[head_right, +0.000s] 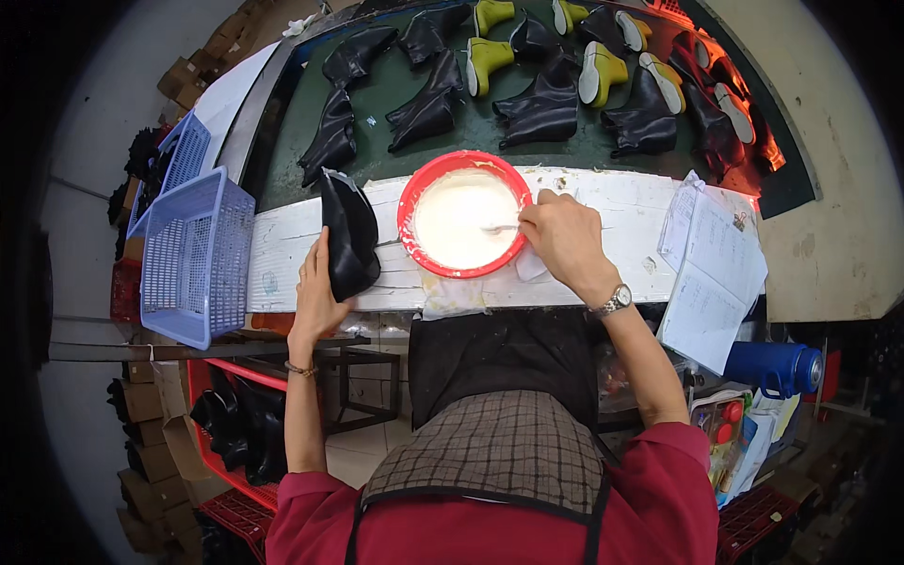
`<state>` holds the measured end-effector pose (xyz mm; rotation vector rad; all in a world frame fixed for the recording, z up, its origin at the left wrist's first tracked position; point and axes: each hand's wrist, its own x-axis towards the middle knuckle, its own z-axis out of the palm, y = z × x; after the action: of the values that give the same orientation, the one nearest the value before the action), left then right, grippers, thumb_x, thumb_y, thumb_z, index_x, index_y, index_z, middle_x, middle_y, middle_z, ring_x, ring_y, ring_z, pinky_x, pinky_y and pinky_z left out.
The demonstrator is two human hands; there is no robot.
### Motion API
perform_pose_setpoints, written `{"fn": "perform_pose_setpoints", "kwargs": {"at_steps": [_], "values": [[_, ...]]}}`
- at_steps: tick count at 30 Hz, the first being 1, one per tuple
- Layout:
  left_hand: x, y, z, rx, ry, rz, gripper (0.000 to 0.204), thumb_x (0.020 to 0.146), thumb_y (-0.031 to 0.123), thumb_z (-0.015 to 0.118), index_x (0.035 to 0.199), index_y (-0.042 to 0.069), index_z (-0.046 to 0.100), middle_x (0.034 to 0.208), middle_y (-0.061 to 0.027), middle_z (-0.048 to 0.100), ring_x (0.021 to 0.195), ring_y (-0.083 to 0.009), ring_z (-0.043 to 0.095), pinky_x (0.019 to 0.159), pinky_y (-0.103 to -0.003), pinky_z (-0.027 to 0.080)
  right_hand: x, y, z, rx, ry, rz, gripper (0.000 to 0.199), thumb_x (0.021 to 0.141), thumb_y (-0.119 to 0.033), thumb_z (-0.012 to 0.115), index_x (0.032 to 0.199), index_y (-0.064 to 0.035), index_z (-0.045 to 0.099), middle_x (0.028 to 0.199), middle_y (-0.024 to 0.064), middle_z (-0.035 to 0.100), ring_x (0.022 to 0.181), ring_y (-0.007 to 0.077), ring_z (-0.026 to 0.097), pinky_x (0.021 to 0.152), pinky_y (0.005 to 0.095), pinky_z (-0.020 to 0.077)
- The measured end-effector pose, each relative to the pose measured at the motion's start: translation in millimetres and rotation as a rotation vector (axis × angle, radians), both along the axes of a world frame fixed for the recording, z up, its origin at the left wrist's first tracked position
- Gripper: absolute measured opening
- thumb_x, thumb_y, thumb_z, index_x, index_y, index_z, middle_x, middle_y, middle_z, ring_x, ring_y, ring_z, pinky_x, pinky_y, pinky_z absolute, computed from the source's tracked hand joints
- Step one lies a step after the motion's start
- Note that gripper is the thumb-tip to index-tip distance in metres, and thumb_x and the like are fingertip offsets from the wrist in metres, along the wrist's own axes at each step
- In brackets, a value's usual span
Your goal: Applying glue to the edges of shoe upper components using a brush and a bowl of adhesive.
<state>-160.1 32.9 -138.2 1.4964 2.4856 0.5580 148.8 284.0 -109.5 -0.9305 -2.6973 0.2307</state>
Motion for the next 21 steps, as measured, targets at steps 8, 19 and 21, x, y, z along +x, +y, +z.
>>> {"fn": "perform_pose_setpoints", "kwargs": {"at_steps": [8,19,21], "values": [[5,-3,-7,0.414,-0.008,0.074,0.094,0.067,-0.020,0.055,0.156,0.007,0.037,0.133,-0.0236,0.055,0.124,-0.0435,0.051,0.108,-0.048,0.041,9,-7,-2,-0.255,0.320,-0.113,0.018,0.088,-0.022,0.075,0.099,-0.0080,0.079,0.084,0.0083,0.069,0.072,0.0242,0.068,0.066,0.0353,0.0520],[84,3,54,0.608,-0.029,-0.243,0.075,0.080,0.001,0.077,0.148,-0.001,0.046,0.149,-0.0222,0.051,0.137,-0.0403,0.049,0.114,-0.045,0.040,-28,8,17,-0.357,0.663,0.108,0.017,0.088,-0.014,0.078,0.101,-0.0042,0.079,0.083,0.0064,0.068,0.067,0.0138,0.062,0.061,0.0267,0.0482],[88,5,56,0.646,-0.059,-0.259,0.075,0.081,0.002,0.078,0.149,-0.002,0.045,0.149,-0.0221,0.051,0.137,-0.0399,0.049,0.114,-0.044,0.041,-33,19,24,-0.341,0.806,0.120,0.016,0.088,-0.012,0.079,0.102,-0.0038,0.079,0.084,0.0056,0.068,0.068,0.0121,0.061,0.060,0.0262,0.0465]]}}
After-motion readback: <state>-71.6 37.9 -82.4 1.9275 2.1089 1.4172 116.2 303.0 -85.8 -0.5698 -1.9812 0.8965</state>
